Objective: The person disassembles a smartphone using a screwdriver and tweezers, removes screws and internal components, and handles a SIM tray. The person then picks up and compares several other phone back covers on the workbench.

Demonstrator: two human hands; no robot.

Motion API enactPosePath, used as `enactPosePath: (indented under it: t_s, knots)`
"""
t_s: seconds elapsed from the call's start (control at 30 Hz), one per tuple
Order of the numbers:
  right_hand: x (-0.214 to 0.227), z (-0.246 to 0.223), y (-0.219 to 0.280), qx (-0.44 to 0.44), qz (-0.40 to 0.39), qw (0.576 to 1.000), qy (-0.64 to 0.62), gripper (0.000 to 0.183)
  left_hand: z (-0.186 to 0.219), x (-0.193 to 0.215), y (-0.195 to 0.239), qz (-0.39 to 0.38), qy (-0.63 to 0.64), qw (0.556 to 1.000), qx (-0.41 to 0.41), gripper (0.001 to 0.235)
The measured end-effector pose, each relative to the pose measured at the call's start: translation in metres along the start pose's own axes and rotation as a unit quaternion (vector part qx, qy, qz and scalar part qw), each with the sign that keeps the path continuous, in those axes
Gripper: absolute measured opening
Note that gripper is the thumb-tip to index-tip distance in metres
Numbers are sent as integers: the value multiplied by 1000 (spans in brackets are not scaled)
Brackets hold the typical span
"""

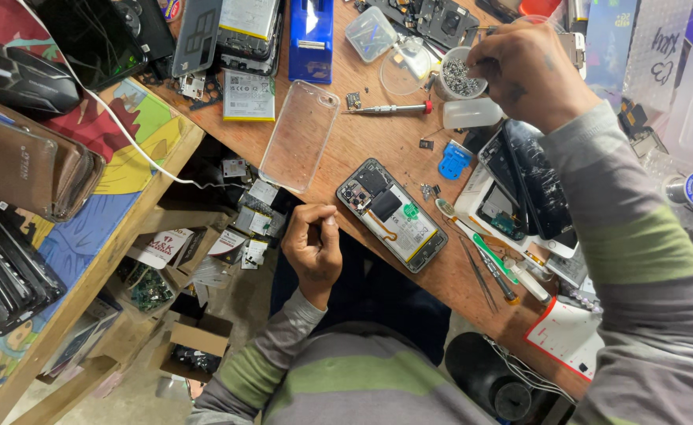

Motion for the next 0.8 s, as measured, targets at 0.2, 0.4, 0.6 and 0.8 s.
enactPosePath:
  t_s: [0.2,0.4,0.6,0.8]
  knots:
    - [-13,-57,2,38,-62,994,-83,22,-5,-1,4,-2,17,1000,-13,12]
    - [-46,-90,-5,40,-131,982,-128,28,-6,1,5,0,6,1000,-4,11]
    - [-52,-89,-3,21,-133,984,-118,27,-2,1,2,-7,-7,1000,-11,10]
    - [-49,-83,0,20,-117,986,-118,25,-2,2,1,-13,-26,999,-17,10]
Point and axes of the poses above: each hand's wrist, its own y-axis away from the middle knuckle, its own x-axis out of the back of the hand, z = x × y, the point moved 4 cm from there along -y, towards the middle knuckle, and after that the axes turned 6 degrees about -x, right-handed, at the moved point
